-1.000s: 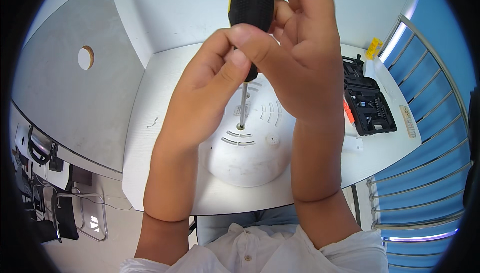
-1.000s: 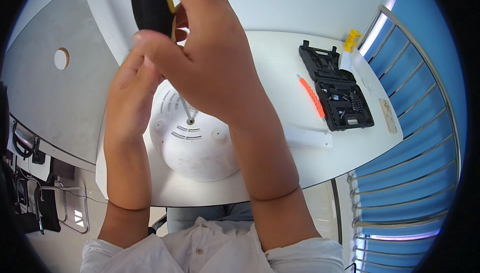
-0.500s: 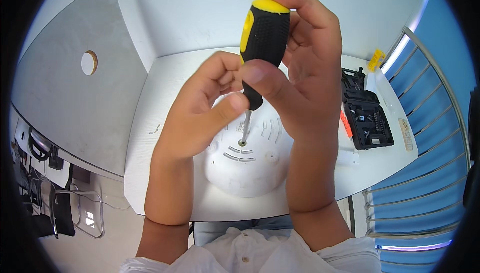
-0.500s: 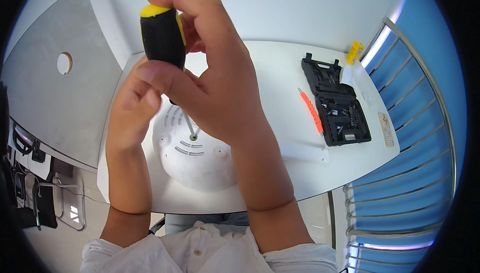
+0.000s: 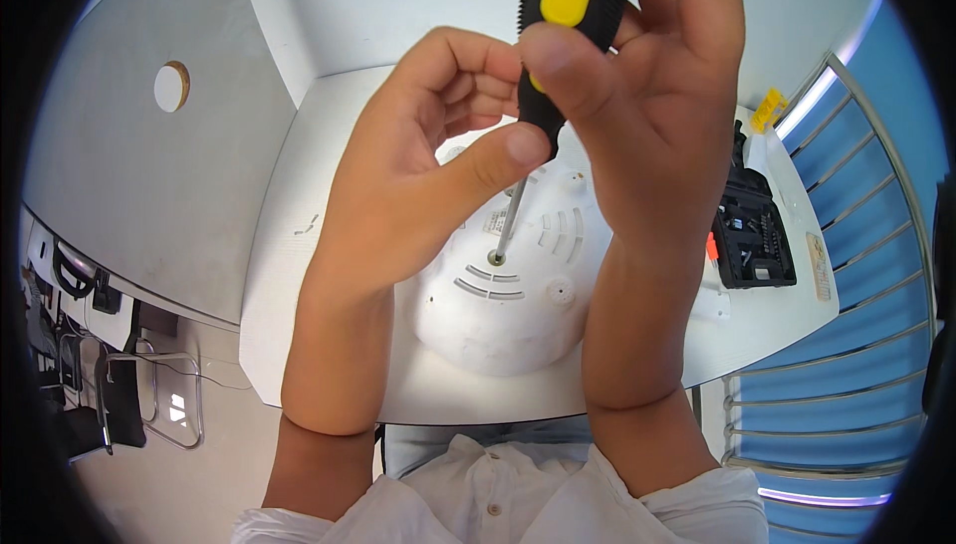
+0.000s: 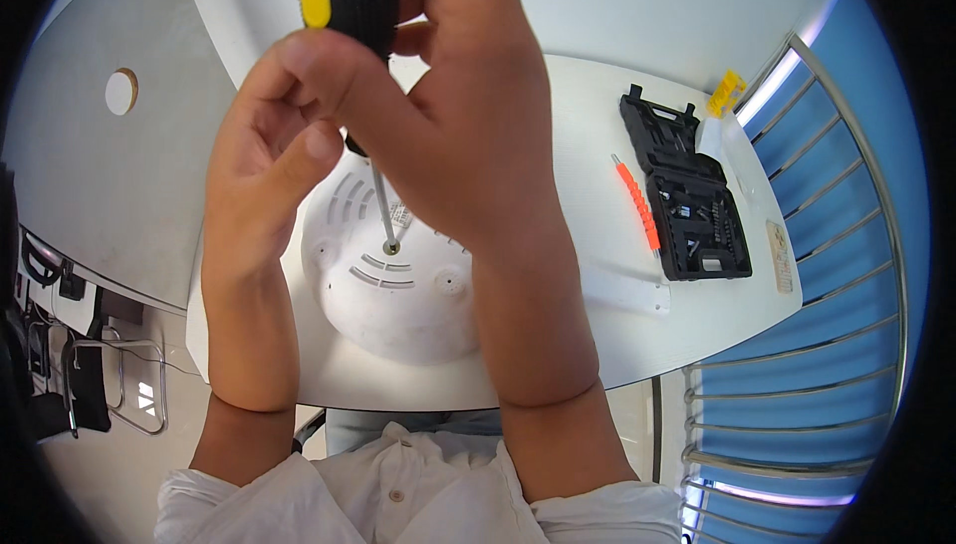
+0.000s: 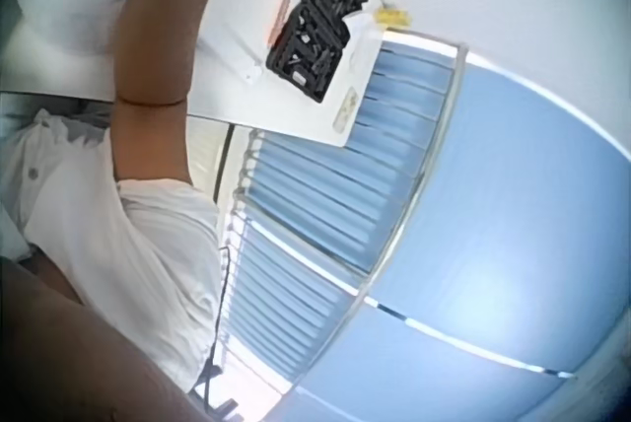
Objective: The person holds a white circular device and uses a screwdriver to tighten screws on its underside. The person rotates the device to access different screw locations and continues tightening until the end of the clip.
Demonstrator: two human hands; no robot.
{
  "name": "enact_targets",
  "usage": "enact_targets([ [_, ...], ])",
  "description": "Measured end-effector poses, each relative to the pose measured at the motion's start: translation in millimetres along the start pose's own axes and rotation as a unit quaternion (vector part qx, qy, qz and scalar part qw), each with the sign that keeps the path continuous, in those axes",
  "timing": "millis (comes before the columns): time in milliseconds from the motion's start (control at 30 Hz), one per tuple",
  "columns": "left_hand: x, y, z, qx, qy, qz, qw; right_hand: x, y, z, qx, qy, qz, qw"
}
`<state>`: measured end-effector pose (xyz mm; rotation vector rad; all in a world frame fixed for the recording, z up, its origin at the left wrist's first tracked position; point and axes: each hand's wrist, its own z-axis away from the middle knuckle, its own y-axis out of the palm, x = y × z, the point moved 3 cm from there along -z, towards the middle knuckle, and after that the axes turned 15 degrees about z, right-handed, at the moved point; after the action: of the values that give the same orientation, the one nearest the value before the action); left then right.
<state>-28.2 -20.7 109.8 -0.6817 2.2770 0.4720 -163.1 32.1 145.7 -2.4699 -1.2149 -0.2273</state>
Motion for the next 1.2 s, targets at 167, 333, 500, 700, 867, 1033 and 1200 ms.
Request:
enact_targets([
  [167, 2, 4, -3, -0.070, -0.006, 0.029, 0.997, 6, 3, -4, 0.009, 0.035, -0.031, 0.999],
  [333, -4, 9, -4, -0.061, -0.045, 0.042, 0.996, 27, 1, -12, 0.039, 0.116, -0.099, 0.988],
  [500, -3, 13, 2, -0.052, -0.054, 0.032, 0.997, 7, 0, -12, 0.062, 0.103, -0.050, 0.991],
  [700, 4, 12, 0, -0.018, -0.048, -0.036, 0.998, 13, -6, -7, 0.031, 0.086, -0.145, 0.985],
  [867, -8, 10, 9, -0.042, -0.069, -0.061, 0.995, 16, 0, -4, 0.025, 0.091, -0.159, 0.983],
  [1033, -8, 21, 11, -0.022, -0.039, -0.070, 0.997, 9, 2, -5, -0.077, -0.058, 0.007, 0.995],
  [1200, -7, 12, 7, -0.013, -0.078, -0.061, 0.995, 31, -16, -8, 0.067, 0.113, -0.185, 0.974],
])
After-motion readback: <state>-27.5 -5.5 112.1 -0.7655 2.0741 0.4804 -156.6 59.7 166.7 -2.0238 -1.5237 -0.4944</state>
